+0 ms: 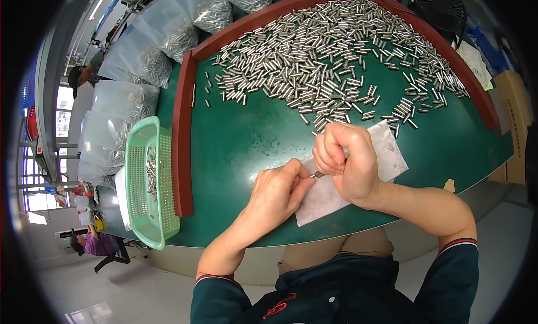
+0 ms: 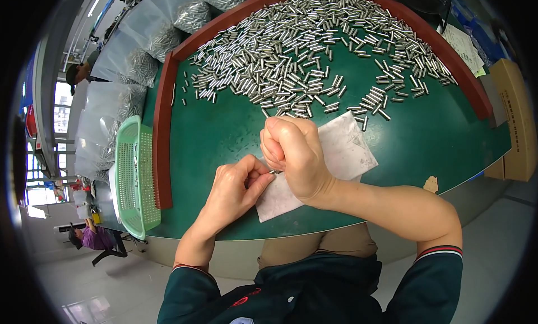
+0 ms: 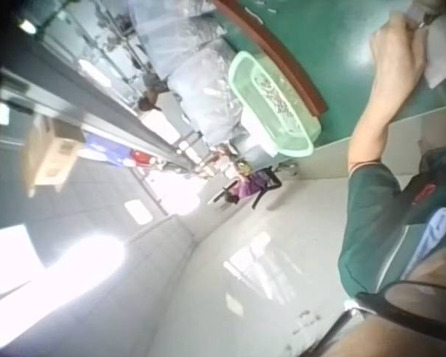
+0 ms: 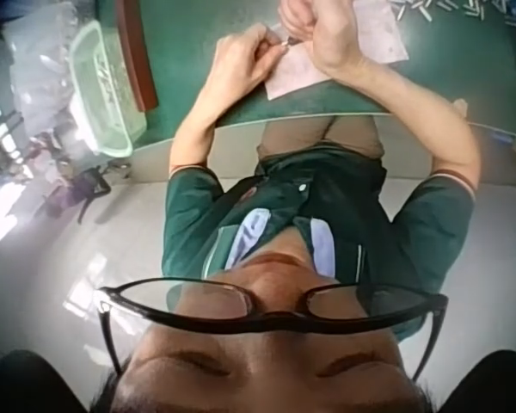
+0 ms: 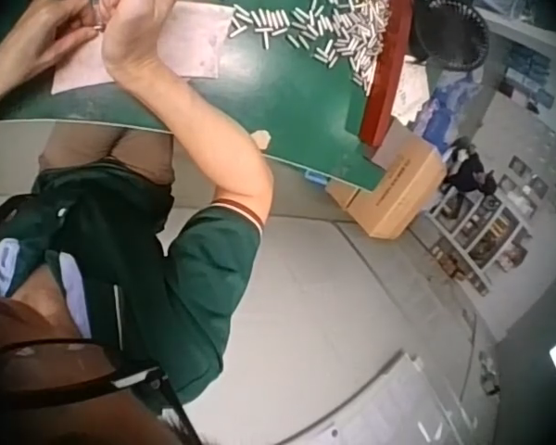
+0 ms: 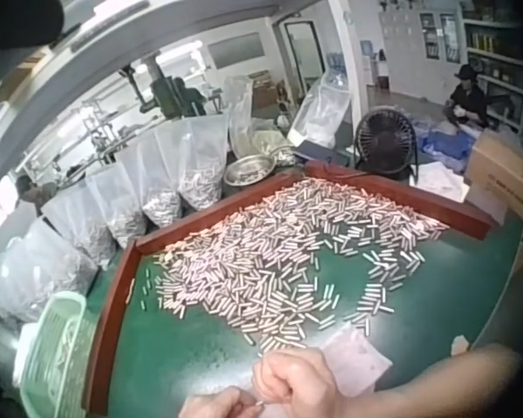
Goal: Picking up and sorting small metal tubes at a manufacturing workbench.
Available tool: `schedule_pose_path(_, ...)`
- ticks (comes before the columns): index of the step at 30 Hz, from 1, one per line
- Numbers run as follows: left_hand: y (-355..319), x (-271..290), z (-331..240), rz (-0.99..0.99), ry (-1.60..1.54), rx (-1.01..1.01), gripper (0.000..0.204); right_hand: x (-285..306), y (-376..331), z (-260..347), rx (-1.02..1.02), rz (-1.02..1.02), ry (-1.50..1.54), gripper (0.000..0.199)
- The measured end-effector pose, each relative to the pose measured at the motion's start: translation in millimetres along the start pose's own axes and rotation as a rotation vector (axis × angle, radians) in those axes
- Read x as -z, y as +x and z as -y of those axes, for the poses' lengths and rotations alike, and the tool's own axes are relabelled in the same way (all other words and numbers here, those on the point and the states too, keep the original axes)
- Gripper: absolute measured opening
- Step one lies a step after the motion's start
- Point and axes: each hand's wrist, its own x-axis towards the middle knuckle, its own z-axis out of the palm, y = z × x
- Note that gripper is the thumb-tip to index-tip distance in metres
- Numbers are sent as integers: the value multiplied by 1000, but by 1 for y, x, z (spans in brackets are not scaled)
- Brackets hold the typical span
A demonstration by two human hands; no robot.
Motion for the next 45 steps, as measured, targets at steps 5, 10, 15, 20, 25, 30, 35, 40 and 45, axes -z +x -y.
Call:
schedule_pose_path(5,-1,-2,1,-7,-23,19,13,0,-3,-2,26,11,-31,34)
schedule_pose_path(10,-2,-4,0,-50,-55,31,13,-3,-10,-6,81,30,-115,34)
schedule_pose_path(15,2,-1,-2,-12,-63,85,14,-2,-14,-9,138,73,-235,31)
schedule_pose_path(20,4,2,-7,-13,-75,70,13,-3,-12,-8,149,74,-259,31)
schedule_pose_path(25,-1,2,-2,-7,-87,65,12,-7,-12,-10,157,53,-229,34)
schedule_pose_path(30,0,17,20,164,-948,232,13,-2,-12,-6,69,92,-103,34)
schedule_pose_path(35,10,27,38,244,-1571,237,20,-4,-8,-4,40,101,-88,35)
schedule_pose_path(40,15,31,31,51,-1578,426,29,-4,-5,-2,40,102,-88,35)
schedule_pose_path(45,8,38,36,-67,-1542,369,26,-8,-7,-1,55,133,-113,34)
